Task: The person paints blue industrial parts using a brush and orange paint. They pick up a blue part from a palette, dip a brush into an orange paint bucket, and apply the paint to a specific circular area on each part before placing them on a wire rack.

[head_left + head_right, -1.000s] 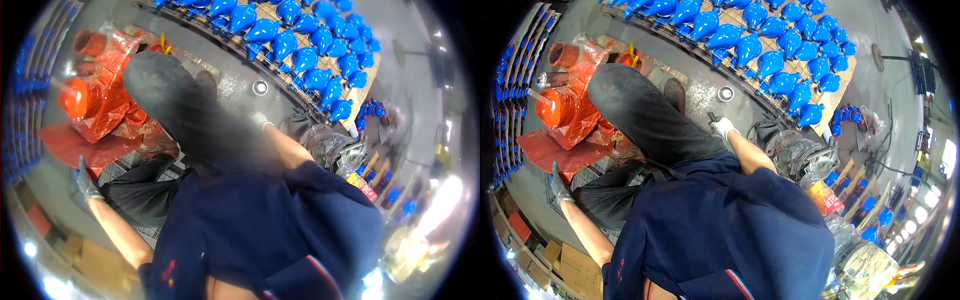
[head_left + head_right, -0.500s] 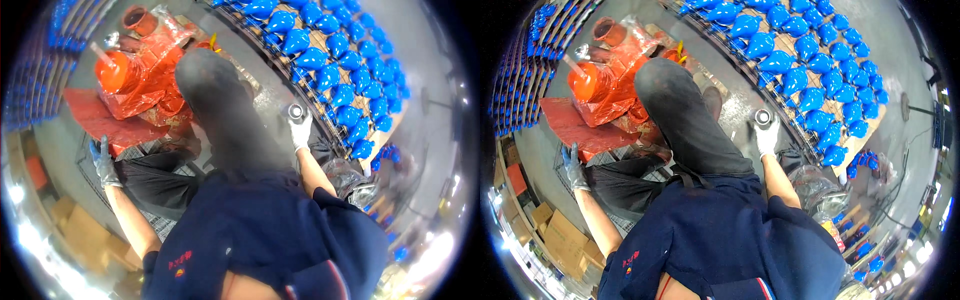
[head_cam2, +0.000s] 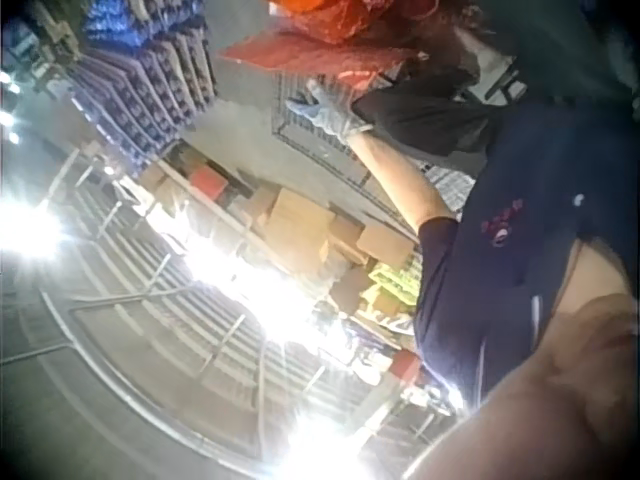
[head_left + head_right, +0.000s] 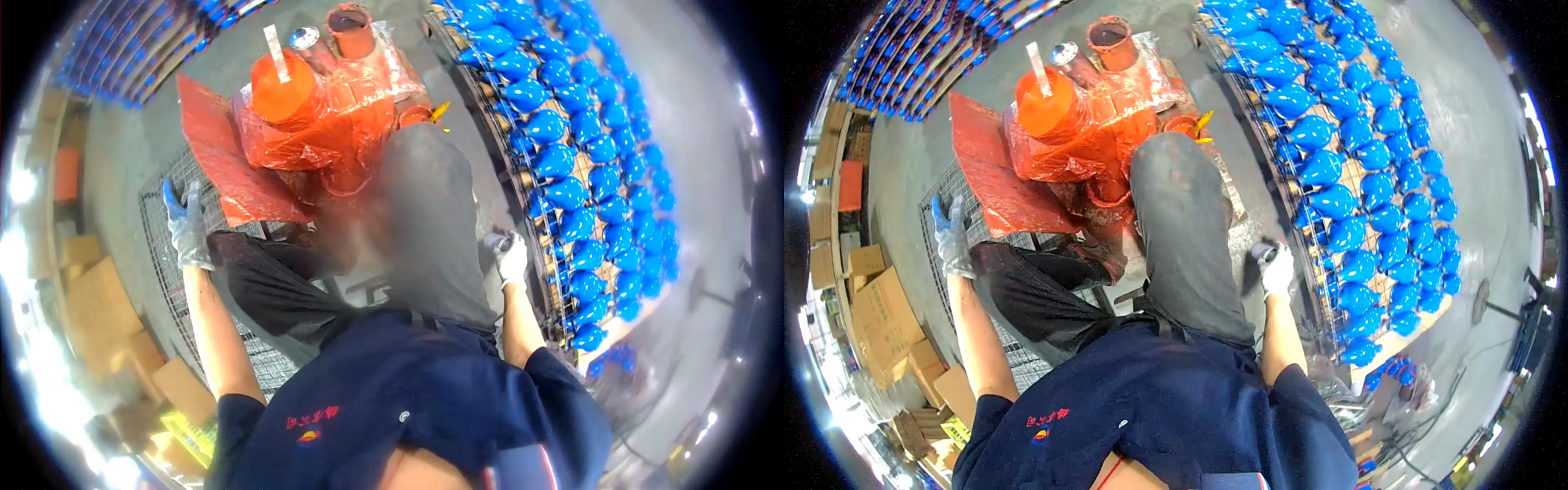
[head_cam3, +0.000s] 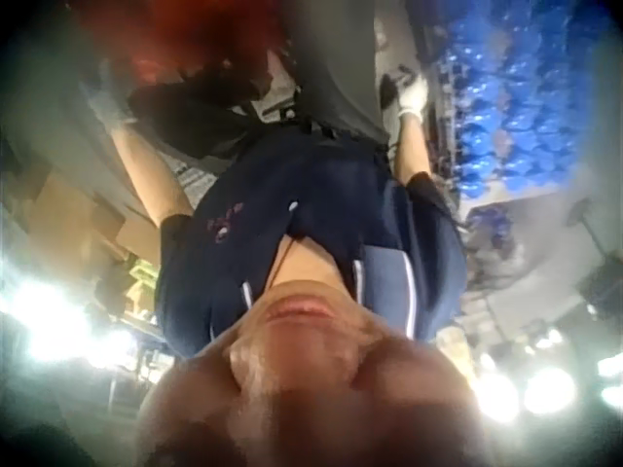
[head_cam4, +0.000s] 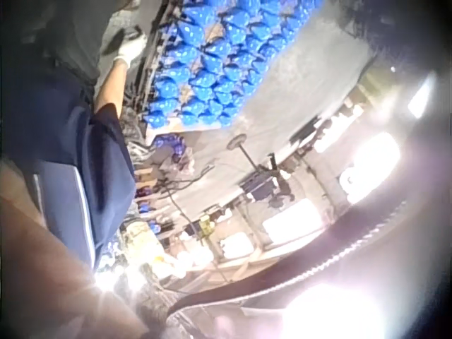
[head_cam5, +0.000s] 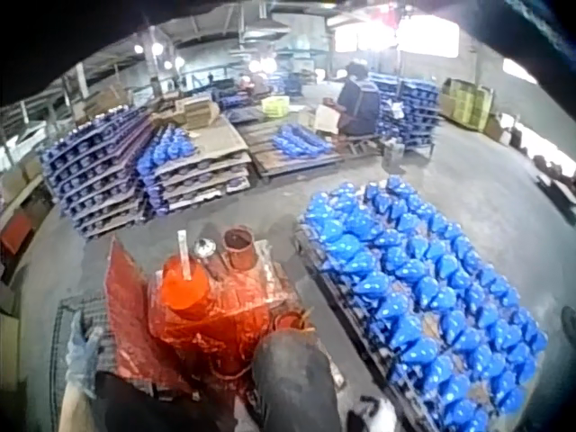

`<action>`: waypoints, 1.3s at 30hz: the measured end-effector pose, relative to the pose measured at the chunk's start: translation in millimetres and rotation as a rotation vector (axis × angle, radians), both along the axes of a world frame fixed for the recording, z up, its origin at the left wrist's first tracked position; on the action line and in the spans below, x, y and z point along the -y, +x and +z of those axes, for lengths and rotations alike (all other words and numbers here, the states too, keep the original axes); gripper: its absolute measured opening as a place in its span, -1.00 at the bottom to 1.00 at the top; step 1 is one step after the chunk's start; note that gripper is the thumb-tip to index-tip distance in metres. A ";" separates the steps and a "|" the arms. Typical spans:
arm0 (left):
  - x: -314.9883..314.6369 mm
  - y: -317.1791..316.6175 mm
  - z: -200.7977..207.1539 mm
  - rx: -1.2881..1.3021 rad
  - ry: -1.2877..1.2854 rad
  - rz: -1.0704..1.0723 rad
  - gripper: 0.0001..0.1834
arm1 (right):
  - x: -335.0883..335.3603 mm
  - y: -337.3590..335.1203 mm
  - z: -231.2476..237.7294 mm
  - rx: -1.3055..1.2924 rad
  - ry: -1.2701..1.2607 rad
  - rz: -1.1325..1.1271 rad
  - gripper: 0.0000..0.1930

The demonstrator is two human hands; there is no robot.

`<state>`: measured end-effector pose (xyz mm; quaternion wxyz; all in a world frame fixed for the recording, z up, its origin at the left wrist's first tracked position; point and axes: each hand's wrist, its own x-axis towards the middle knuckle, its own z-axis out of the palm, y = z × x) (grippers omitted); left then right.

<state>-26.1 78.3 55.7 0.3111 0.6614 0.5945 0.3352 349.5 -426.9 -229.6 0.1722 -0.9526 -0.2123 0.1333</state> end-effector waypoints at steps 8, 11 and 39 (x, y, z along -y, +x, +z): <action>-89.3 14.4 2.7 0.173 0.062 0.010 -0.11 | -97.8 4.8 96.9 -0.082 0.383 0.010 -0.50; -111.0 31.0 -16.0 0.304 0.021 0.001 -0.13 | -143.2 13.8 81.0 -0.425 0.646 -0.110 -0.54; -107.9 7.0 -22.5 0.441 0.223 -0.233 -0.22 | -372.0 166.7 -33.9 -0.475 0.161 0.529 -0.73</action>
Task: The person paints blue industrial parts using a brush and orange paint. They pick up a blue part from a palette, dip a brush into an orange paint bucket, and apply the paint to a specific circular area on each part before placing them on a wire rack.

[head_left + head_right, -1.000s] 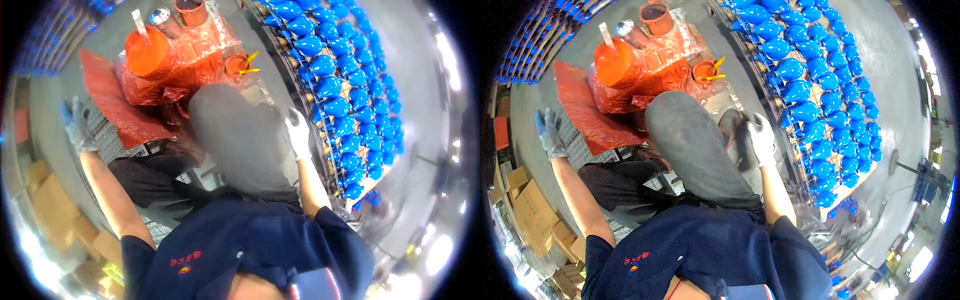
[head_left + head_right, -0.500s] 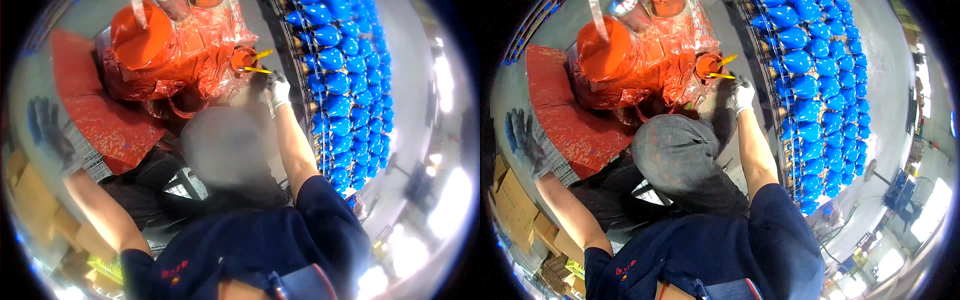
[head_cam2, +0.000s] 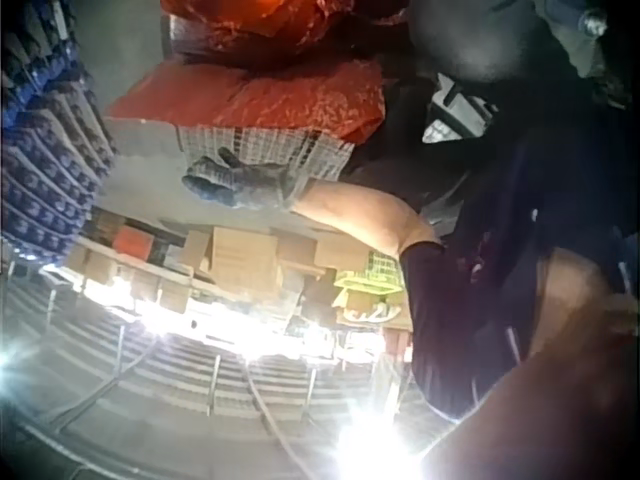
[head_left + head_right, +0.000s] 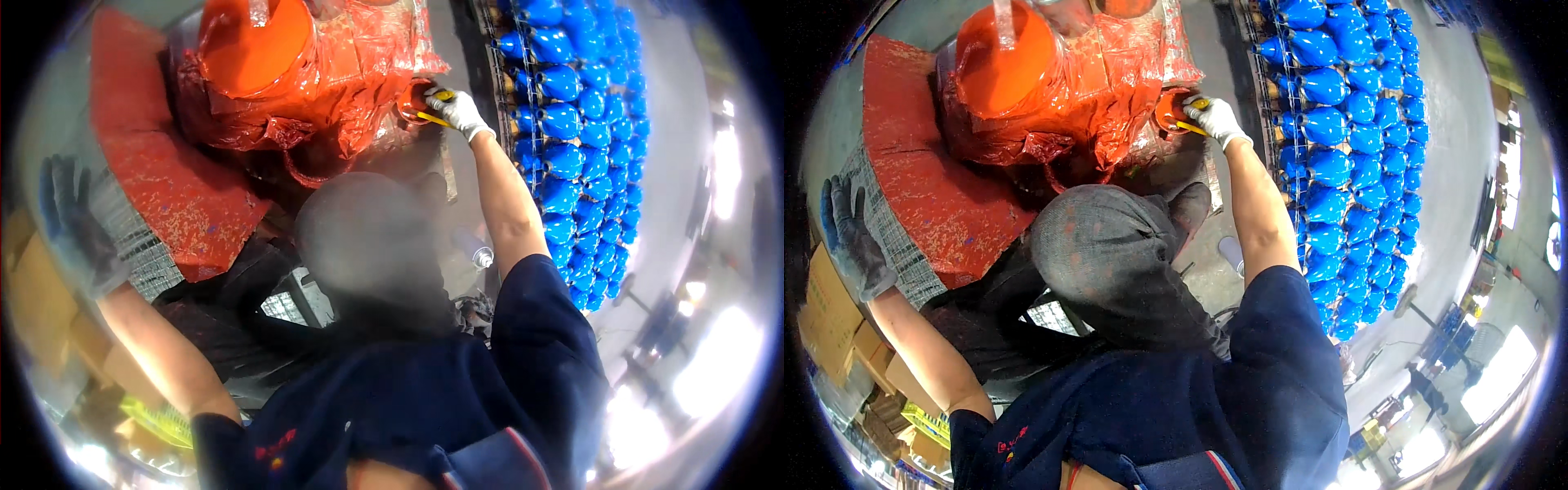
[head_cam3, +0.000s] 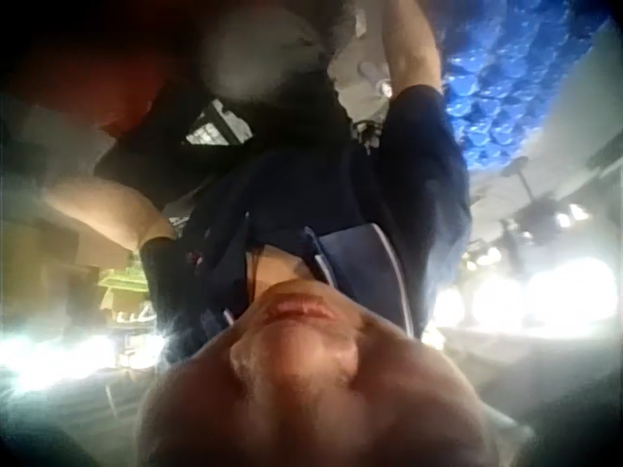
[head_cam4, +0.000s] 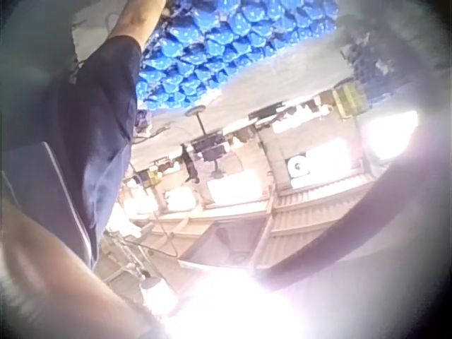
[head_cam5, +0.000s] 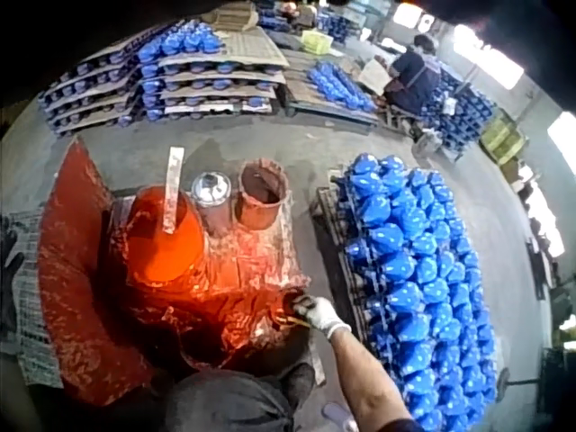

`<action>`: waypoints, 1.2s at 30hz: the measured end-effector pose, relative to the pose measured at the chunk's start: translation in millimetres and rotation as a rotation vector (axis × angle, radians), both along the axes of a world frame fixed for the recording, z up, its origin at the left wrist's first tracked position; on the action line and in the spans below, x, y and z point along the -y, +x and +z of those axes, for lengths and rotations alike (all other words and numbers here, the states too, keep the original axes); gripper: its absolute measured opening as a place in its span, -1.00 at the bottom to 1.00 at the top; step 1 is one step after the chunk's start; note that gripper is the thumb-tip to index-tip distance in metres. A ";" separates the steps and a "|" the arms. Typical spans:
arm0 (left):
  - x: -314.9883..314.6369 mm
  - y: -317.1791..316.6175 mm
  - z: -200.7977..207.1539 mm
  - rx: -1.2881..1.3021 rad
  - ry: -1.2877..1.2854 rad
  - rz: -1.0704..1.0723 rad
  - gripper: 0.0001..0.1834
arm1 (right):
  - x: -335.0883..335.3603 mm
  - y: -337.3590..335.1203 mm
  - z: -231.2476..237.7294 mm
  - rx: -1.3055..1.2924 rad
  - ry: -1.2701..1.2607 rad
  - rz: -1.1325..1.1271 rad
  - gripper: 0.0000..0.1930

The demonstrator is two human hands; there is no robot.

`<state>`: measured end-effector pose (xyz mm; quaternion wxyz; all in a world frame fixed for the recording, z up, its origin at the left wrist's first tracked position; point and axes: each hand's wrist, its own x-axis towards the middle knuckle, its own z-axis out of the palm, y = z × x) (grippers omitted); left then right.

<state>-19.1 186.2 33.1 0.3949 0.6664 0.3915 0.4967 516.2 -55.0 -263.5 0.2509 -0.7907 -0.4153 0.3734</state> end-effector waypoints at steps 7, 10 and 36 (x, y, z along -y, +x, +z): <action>7.8 25.9 7.5 -0.062 -0.081 0.166 0.31 | 19.8 -8.3 33.9 -0.135 0.248 -0.323 -0.72; 2.7 27.0 5.3 -0.101 -0.065 0.176 0.18 | 26.0 -4.0 35.0 -0.041 0.181 -0.340 -0.77; -9.4 59.1 15.7 0.327 -0.203 0.255 -0.44 | -41.7 -105.8 351.1 -0.395 0.747 -0.230 -0.81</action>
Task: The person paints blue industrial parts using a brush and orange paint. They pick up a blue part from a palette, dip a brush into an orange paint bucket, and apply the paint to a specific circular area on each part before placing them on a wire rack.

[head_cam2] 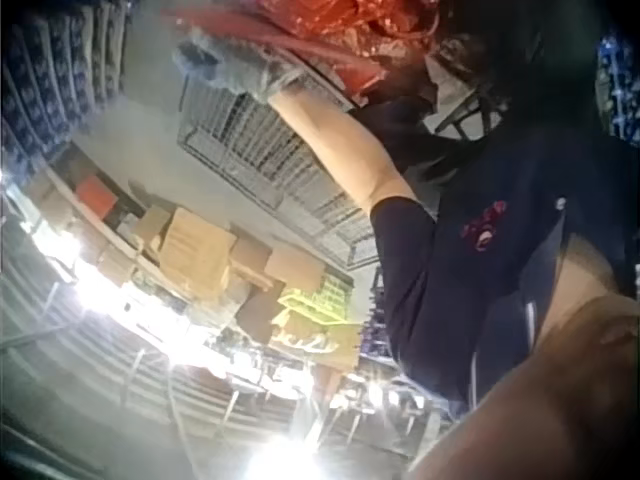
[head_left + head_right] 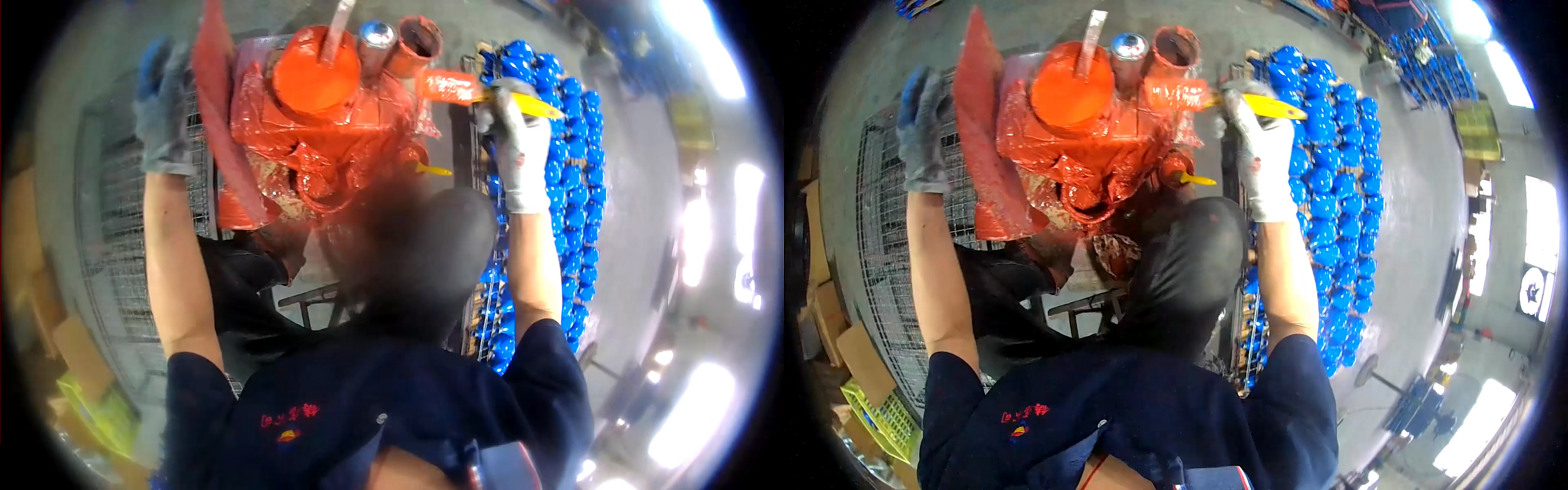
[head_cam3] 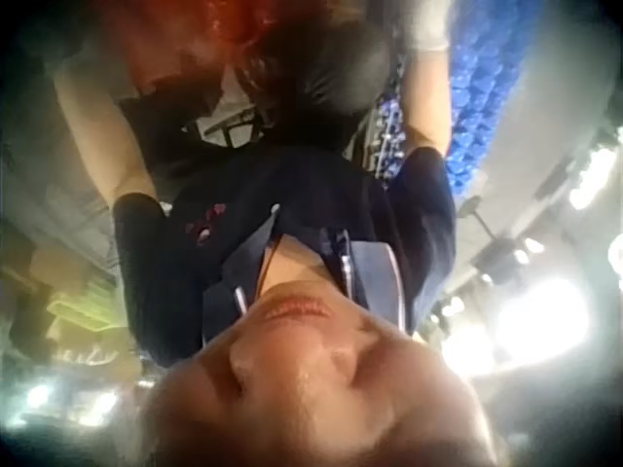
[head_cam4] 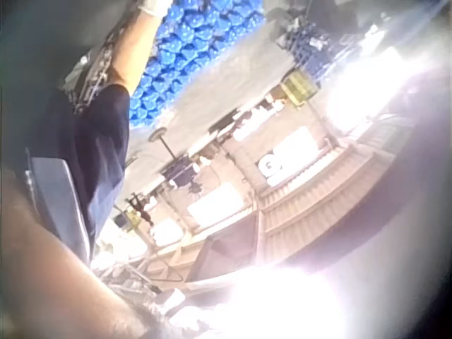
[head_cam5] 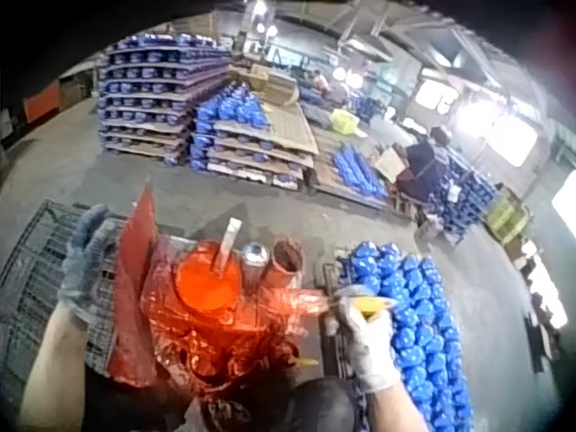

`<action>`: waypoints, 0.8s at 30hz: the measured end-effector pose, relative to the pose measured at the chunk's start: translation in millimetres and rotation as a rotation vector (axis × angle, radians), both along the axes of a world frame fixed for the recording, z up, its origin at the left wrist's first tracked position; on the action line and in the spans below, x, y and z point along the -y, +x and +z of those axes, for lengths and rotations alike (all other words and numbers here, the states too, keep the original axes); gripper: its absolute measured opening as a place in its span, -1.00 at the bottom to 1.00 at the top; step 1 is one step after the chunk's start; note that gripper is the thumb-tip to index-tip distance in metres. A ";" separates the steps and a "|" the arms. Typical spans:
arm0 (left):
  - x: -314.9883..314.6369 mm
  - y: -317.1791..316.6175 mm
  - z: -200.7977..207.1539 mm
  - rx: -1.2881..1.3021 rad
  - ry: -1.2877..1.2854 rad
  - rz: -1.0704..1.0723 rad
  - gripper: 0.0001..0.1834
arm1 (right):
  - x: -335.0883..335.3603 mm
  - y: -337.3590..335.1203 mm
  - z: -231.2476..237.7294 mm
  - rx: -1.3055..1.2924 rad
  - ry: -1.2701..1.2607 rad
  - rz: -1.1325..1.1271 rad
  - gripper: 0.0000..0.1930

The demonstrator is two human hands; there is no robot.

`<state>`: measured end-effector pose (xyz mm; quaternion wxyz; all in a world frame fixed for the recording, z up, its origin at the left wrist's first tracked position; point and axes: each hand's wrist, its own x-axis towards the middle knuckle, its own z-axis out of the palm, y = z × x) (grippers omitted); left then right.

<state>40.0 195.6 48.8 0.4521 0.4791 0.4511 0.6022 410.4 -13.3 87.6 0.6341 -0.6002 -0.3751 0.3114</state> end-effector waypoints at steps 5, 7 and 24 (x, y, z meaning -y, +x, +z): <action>7.0 -11.4 4.8 0.088 0.029 0.033 -0.52 | -25.9 -85.1 63.8 0.269 0.465 -0.189 -0.78; 5.4 -12.3 4.9 0.109 0.036 0.044 -0.55 | -38.6 -108.3 34.2 0.321 0.660 -0.132 -0.80; 10.0 -47.4 -5.9 0.276 -0.097 0.010 -0.56 | -88.0 -143.0 -74.9 0.499 0.115 -0.006 -0.85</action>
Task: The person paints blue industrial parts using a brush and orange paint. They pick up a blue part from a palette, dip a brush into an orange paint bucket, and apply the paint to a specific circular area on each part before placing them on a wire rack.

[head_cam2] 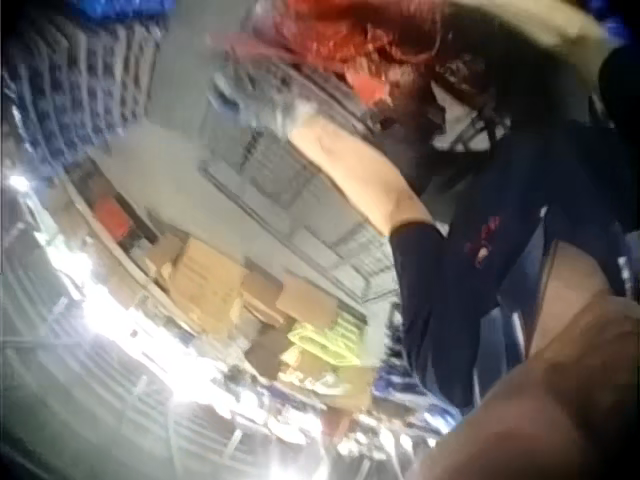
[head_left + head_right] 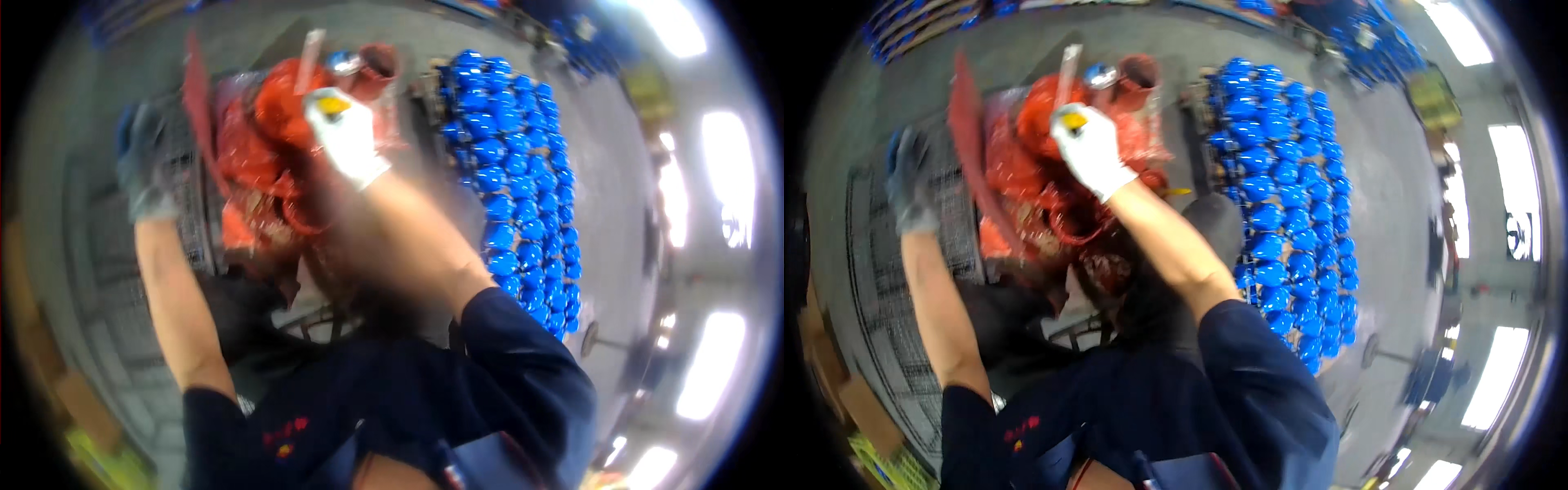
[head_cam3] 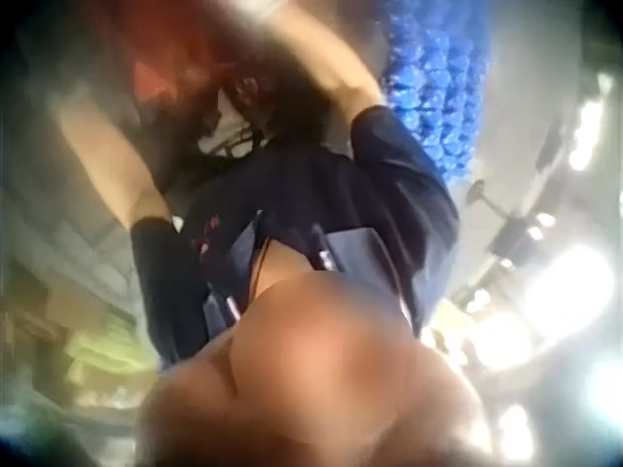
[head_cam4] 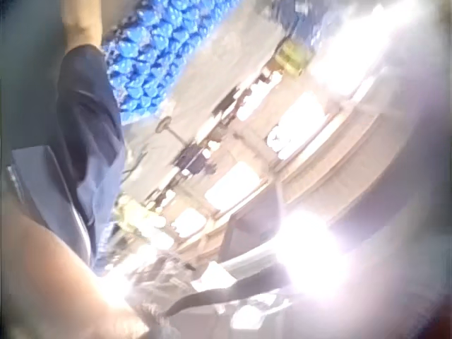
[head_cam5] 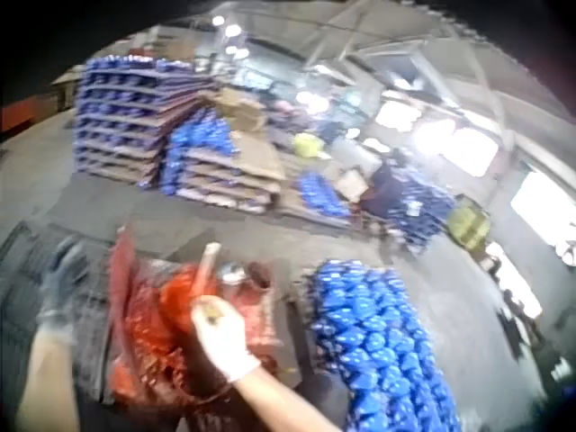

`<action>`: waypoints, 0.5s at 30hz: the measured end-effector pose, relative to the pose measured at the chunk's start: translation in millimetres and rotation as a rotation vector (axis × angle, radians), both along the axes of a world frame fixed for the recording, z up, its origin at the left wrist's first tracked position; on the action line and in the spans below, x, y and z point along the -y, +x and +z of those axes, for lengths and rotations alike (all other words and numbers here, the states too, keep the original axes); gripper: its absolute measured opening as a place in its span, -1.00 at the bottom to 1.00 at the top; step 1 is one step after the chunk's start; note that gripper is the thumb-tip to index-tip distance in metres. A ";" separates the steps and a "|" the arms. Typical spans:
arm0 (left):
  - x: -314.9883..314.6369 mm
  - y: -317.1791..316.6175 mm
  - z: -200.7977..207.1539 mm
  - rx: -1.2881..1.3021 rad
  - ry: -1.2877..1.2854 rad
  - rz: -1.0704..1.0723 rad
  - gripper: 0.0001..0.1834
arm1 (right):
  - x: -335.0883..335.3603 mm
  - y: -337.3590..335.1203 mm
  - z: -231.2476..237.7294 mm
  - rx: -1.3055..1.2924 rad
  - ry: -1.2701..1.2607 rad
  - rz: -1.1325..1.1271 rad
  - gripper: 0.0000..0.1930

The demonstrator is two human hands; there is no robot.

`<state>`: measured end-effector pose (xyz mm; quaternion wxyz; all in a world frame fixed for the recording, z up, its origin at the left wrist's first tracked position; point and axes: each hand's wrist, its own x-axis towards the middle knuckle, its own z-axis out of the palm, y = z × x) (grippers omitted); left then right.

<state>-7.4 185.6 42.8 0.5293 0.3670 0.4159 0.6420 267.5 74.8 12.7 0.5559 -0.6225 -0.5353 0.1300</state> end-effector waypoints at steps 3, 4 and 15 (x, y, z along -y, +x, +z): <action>-17.4 -35.7 -22.2 0.070 -0.004 -0.058 -0.56 | -12.6 -16.4 86.0 0.062 0.418 -0.069 -0.86; -20.2 -42.1 -27.4 0.056 0.006 -0.089 -0.56 | -14.4 -17.9 112.4 0.027 0.589 -0.070 -0.85; -18.4 -26.8 -20.7 -0.056 -0.172 -0.113 -0.52 | 6.8 -22.6 67.4 0.211 0.474 -0.141 -0.80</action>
